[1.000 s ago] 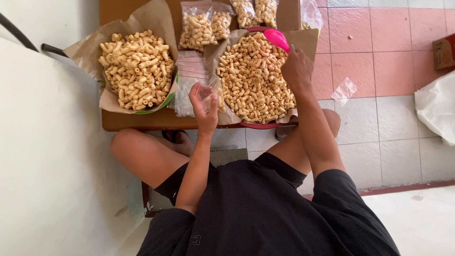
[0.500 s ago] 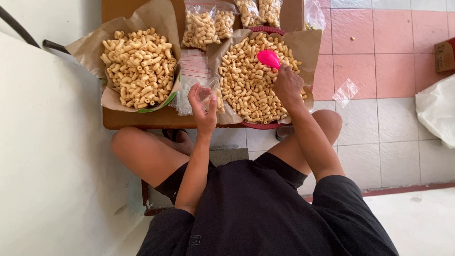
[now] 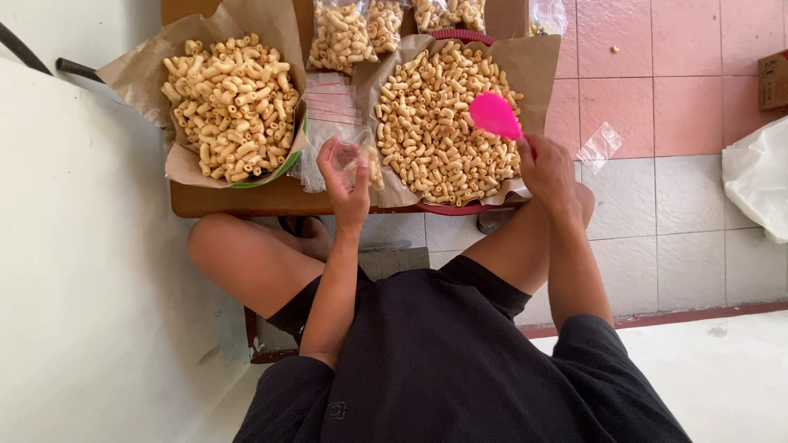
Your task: Packing macaroni snacks into small plastic bags using a pink scoop.
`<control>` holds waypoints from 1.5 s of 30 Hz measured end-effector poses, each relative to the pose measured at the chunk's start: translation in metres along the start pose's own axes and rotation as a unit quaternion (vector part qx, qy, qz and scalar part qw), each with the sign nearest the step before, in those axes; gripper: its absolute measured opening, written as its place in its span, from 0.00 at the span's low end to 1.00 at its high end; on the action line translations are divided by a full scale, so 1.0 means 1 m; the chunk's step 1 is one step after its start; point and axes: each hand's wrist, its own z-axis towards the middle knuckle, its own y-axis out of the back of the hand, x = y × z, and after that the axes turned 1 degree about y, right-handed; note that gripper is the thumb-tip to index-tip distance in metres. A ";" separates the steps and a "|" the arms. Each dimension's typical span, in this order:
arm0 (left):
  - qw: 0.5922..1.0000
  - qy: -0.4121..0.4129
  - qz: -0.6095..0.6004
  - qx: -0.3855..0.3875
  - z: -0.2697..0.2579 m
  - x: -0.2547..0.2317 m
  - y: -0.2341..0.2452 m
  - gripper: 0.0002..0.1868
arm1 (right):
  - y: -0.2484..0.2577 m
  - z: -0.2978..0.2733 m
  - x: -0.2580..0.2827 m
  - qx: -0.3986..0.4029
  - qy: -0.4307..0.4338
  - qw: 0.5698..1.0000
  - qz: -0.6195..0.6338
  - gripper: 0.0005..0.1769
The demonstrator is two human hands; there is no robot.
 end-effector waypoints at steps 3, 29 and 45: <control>1.000 -0.004 0.001 0.001 0.001 -0.001 -0.001 0.30 | 0.026 -0.020 0.016 0.068 -0.039 0.997 -0.014 0.14; 1.000 -0.006 -0.003 0.007 -0.003 -0.001 -0.014 0.30 | 0.045 -0.028 -0.010 0.127 -0.194 0.953 -0.195 0.18; 1.000 -0.006 0.002 0.001 -0.007 -0.003 -0.009 0.30 | 0.032 -0.004 0.053 -0.146 -0.047 0.979 -0.133 0.11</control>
